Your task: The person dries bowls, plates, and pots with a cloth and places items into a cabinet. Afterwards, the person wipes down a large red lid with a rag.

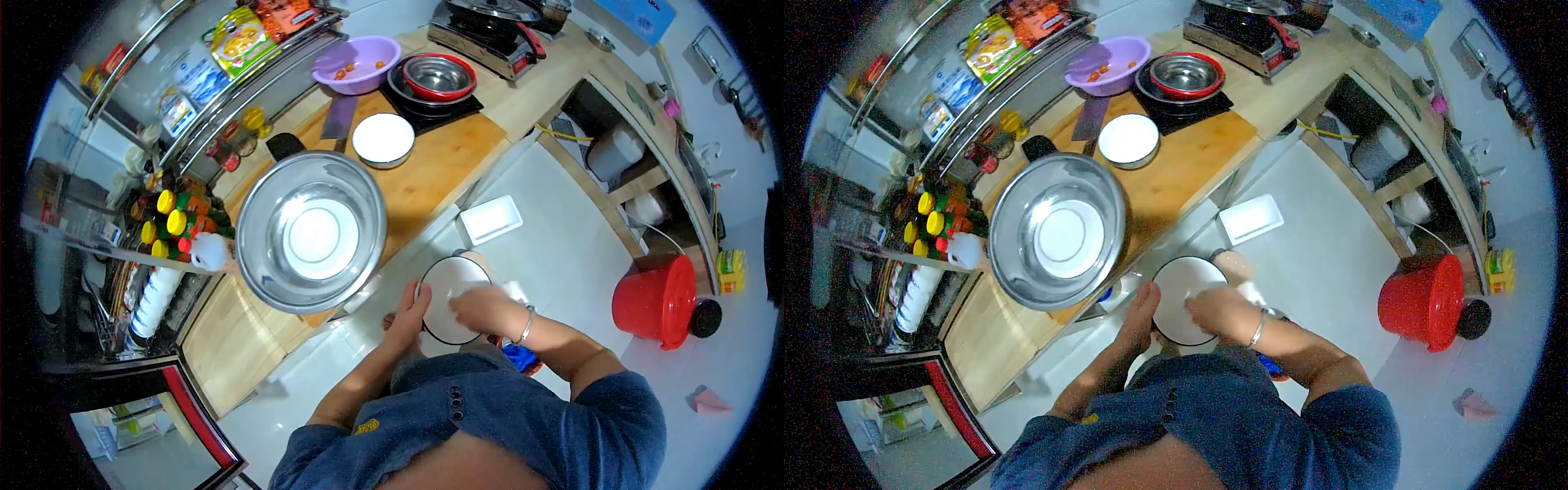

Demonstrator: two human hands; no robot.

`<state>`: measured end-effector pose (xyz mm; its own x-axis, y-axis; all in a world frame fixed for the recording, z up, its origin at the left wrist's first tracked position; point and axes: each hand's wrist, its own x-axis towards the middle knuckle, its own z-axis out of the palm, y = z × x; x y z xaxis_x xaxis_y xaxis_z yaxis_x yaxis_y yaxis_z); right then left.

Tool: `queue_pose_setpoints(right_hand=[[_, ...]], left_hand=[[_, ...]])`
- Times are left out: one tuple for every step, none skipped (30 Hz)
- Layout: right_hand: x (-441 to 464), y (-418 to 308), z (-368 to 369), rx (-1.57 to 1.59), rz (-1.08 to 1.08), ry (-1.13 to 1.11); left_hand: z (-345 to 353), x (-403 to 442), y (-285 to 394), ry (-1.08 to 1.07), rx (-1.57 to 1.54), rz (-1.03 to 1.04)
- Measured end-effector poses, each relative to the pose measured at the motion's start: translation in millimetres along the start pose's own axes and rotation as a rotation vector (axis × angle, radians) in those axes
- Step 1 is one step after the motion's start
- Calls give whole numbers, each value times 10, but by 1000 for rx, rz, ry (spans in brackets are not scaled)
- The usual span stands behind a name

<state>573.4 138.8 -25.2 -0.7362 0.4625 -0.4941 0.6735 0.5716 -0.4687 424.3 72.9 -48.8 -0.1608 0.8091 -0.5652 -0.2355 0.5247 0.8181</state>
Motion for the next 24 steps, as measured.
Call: queue_pose_setpoints(right_hand=[[-89,103,-51,-197,148,99],[-180,241,-140,-177,192,369],[-274,321,-293,-183,226,533],[-337,417,-389,-140,356,583],[-405,529,-475,-98,452,566],[-465,661,-531,-59,547,553],[-505,803,-542,-55,547,552],[-537,947,-535,229,501,417],[-570,1086,-494,510,448,271],[-602,1226,-403,517,448,265],[-615,1378,-282,671,297,273],[-603,1535,-164,821,141,280],[-567,1668,-61,805,215,184],[-545,1795,23,814,214,184],[-520,1879,69,657,190,94],[-500,1957,138,502,165,6],[-446,2060,253,514,164,9],[-359,2170,395,468,172,57],[-307,2227,478,424,181,104],[-260,2278,561,441,183,111],[-205,2278,613,419,259,181],[-149,2281,681,397,339,246],[-73,2314,739,417,348,246],[22,2362,781,408,330,212]], left_hand=[[120,-73,135,-23,-106,-134],[203,-10,94,-20,-99,-142],[265,81,2,-40,-148,-106],[318,158,-89,-59,-196,-72],[355,227,-163,-126,-229,-16],[416,236,-187,-124,-224,-24],[486,264,-200,-177,-272,-38],[569,292,-219,-229,-321,-52],[674,290,-238,-237,-429,-114],[742,315,-329,-232,-426,-121],[793,367,-467,-181,-478,-194],[847,432,-602,-129,-529,-265],[900,501,-741,-124,-524,-269],[947,578,-882,-117,-501,-243],[1004,626,-946,-112,-476,-218],[1030,684,-996,-110,-464,-226],[1026,772,-1022,-151,-360,-279],[1014,849,-1037,-191,-254,-331],[979,1018,-1194,-33,-32,-347],[925,1129,-1366,-34,-15,-352],[963,1163,-1325,-43,148,-267],[999,1190,-1299,-56,310,-185],[984,1232,-1287,-101,280,-233],[940,1307,-1353,-108,296,-246]])
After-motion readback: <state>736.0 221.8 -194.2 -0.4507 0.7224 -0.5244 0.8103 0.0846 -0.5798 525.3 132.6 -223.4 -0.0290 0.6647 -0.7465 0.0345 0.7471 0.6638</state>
